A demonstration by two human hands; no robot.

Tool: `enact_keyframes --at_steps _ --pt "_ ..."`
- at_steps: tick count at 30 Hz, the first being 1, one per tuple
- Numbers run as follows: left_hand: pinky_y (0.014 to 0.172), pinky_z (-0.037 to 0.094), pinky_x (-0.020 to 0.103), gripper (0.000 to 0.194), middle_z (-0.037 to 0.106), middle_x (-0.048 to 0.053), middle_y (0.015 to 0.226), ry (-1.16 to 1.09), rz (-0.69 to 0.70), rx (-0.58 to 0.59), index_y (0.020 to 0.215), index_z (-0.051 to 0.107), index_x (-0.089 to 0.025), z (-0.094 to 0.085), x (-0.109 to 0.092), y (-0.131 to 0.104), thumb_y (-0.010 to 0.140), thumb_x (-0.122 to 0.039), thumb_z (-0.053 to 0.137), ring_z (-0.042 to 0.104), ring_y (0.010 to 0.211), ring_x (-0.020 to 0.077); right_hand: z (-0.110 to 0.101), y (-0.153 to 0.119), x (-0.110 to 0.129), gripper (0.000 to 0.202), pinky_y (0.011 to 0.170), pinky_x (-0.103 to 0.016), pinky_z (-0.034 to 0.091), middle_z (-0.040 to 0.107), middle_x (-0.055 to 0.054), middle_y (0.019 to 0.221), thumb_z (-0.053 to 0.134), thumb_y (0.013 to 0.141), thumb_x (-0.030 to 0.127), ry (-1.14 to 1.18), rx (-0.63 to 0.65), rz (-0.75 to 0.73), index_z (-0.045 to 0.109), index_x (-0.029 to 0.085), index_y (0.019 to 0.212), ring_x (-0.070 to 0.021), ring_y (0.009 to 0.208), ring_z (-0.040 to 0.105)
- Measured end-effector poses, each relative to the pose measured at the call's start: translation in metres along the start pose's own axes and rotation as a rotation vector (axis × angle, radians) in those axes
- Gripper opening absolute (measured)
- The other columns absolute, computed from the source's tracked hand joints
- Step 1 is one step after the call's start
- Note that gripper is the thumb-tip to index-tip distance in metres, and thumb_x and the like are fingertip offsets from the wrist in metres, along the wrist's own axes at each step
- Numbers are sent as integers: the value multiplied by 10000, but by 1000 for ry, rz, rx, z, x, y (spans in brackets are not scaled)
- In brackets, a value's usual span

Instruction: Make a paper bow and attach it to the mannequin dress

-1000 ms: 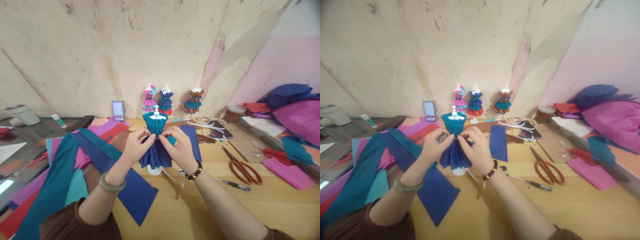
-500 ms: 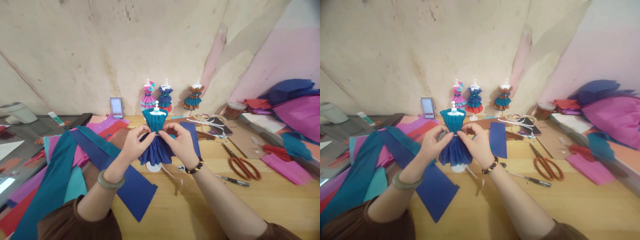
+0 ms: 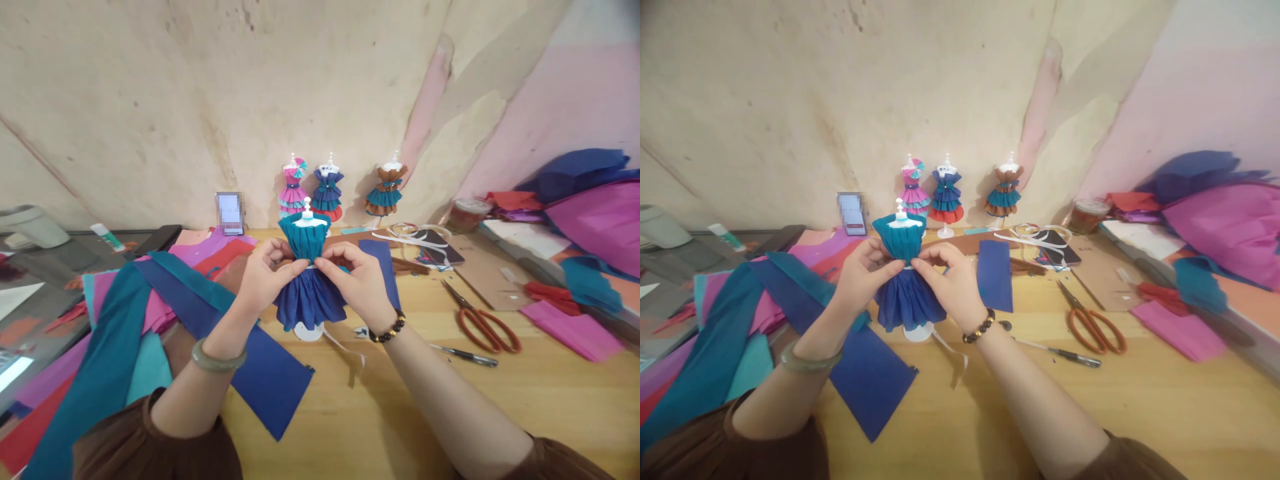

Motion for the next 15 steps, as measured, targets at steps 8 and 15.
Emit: enact_keyframes --at_steps 8,15 --pt "736 496 262 267 686 23 815 32 35 11 847 559 -181 3 -5 -3 710 -295 758 659 788 164 4 -7 12 75 753 -319 496 655 -28 792 650 806 173 -202 -117 -215 635 206 742 -172 785 620" --pt "671 460 238 242 603 -13 711 139 78 -26 759 550 -177 0 -2 -2 703 -293 756 600 692 129 7 -14 9 71 742 -330 499 658 -41 798 612 851 184 -326 -159 -312 633 202 786 -179 795 623"
Point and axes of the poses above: each hand's wrist, its own y-axis towards the middle knuckle, its own z-axis out of the palm, x = y × z, the point moved 2 cm from there along y, towards the middle knuckle
